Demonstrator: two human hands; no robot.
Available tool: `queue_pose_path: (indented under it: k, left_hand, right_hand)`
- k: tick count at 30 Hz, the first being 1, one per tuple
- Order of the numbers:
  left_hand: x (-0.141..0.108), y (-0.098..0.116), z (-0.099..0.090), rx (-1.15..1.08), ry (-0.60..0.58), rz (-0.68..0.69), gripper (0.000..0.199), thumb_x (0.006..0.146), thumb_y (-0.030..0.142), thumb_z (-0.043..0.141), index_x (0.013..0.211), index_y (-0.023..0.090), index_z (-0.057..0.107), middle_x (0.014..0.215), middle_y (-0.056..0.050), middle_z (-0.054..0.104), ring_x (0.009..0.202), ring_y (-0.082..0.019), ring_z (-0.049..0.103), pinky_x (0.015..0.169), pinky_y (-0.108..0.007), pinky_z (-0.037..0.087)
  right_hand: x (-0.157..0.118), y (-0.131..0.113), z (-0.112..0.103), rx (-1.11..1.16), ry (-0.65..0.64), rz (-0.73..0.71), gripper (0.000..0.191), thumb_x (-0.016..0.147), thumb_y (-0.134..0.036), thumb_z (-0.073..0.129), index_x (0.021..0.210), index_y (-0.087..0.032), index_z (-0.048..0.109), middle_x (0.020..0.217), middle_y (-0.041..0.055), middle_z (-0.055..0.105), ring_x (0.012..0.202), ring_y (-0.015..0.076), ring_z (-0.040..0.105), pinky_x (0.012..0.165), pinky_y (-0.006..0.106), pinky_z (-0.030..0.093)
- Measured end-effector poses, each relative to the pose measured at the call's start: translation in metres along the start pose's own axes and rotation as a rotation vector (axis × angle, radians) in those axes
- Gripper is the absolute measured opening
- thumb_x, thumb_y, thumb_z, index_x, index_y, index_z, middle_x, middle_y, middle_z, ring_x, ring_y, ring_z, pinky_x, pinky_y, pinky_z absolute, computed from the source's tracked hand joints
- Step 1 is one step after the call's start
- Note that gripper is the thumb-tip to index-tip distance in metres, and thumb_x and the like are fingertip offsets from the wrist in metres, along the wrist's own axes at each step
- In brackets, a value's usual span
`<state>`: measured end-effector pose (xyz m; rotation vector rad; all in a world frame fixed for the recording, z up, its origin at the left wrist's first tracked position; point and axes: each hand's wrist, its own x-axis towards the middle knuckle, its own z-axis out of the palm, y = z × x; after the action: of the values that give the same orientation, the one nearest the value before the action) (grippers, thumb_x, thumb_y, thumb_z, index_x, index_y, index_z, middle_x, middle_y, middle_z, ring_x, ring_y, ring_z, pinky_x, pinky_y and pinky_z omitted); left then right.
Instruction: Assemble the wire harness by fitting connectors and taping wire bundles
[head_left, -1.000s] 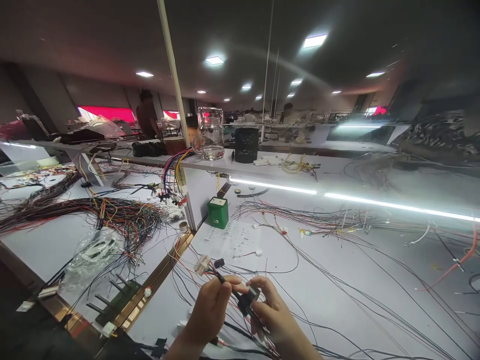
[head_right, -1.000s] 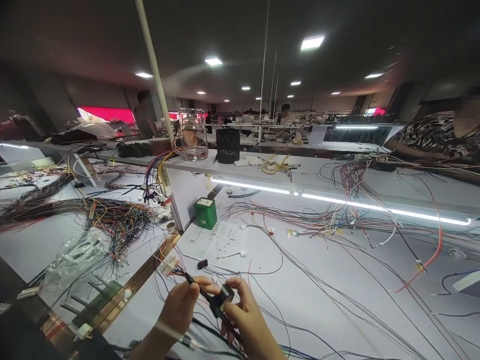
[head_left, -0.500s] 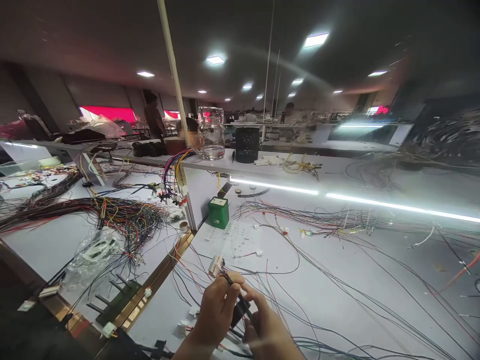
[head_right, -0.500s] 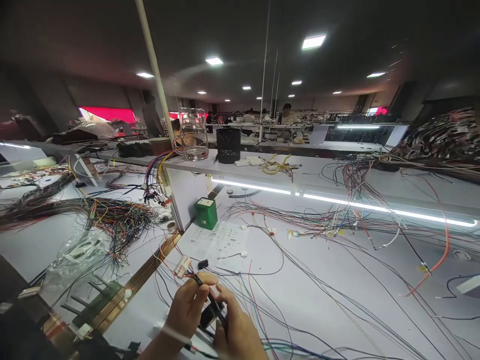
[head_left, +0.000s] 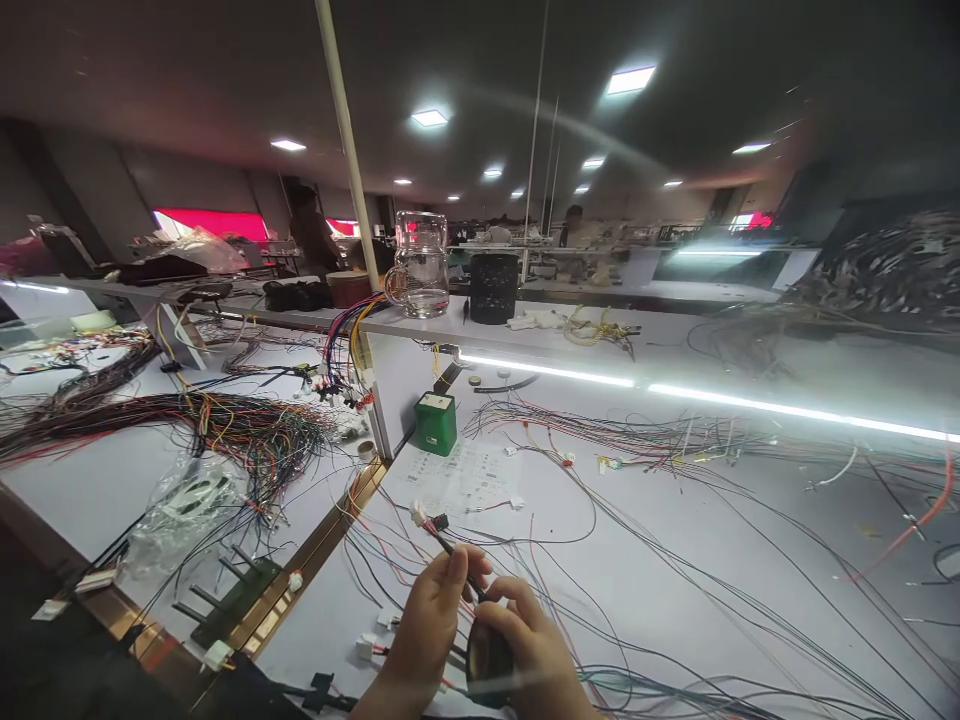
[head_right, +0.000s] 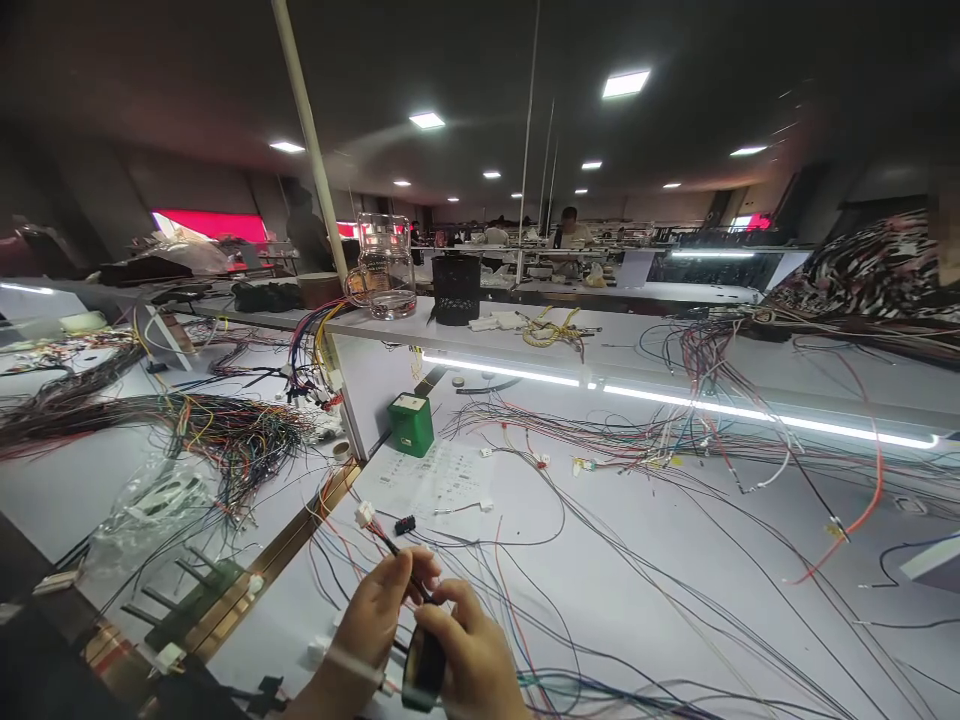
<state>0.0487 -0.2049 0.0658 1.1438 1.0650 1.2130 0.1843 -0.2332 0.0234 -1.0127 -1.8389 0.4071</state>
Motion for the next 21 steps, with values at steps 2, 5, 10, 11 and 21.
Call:
queue_pose_path:
  k: [2,5,10,11,21]
  left_hand:
    - [-0.005,-0.006,0.004,-0.199,-0.106,-0.141,0.041,0.083,0.052,0.056,0.088,0.013,0.067,0.082,-0.007,0.066,0.074,-0.016,0.059,0.072,-0.027,0.048]
    - [-0.011,-0.015,0.008,-0.439,-0.165,-0.294,0.038,0.081,0.049,0.061,0.092,0.014,0.067,0.076,-0.007,0.066,0.070,-0.017,0.061,0.071,-0.030,0.049]
    - [-0.015,-0.011,0.009,-0.520,0.013,-0.135,0.026,0.083,0.039,0.062,0.083,0.014,0.068,0.095,-0.009,0.067,0.100,-0.022,0.060,0.093,-0.034,0.045]
    - [-0.014,-0.007,0.010,-0.501,-0.001,-0.080,0.025,0.084,0.038,0.062,0.082,0.014,0.068,0.096,-0.009,0.067,0.107,-0.023,0.058,0.098,-0.036,0.042]
    - [0.011,0.016,0.003,0.270,-0.253,0.119,0.034,0.089,0.046,0.049,0.092,0.016,0.065,0.068,-0.003,0.062,0.060,-0.014,0.055,0.059,-0.025,0.045]
  right_hand:
    - [0.003,-0.002,-0.001,0.105,0.009,0.048,0.021,0.086,-0.019,0.053,0.102,-0.029,0.062,0.105,0.0054,0.058,0.071,0.0126,0.062,0.061,0.022,0.052]
    - [0.005,-0.007,-0.005,0.235,0.025,0.111,0.013,0.087,-0.028,0.056,0.098,-0.028,0.064,0.109,0.0073,0.059,0.091,0.0193,0.063,0.073,0.027,0.054]
    - [0.010,-0.006,-0.017,0.695,0.065,0.596,0.037,0.089,-0.053,0.047,0.107,-0.022,0.053,0.074,0.0036,0.062,0.061,0.0170,0.062,0.057,0.029,0.051]
    - [0.012,-0.004,-0.020,0.779,0.029,0.729,0.039,0.089,-0.055,0.046,0.109,-0.021,0.050,0.067,0.0006,0.060,0.050,0.0141,0.057,0.048,0.025,0.046]
    - [0.014,-0.006,-0.046,0.776,-0.213,0.727,0.037,0.088,-0.039,0.054,0.120,-0.025,0.043,0.115,0.0061,0.055,0.069,0.0119,0.062,0.065,0.029,0.052]
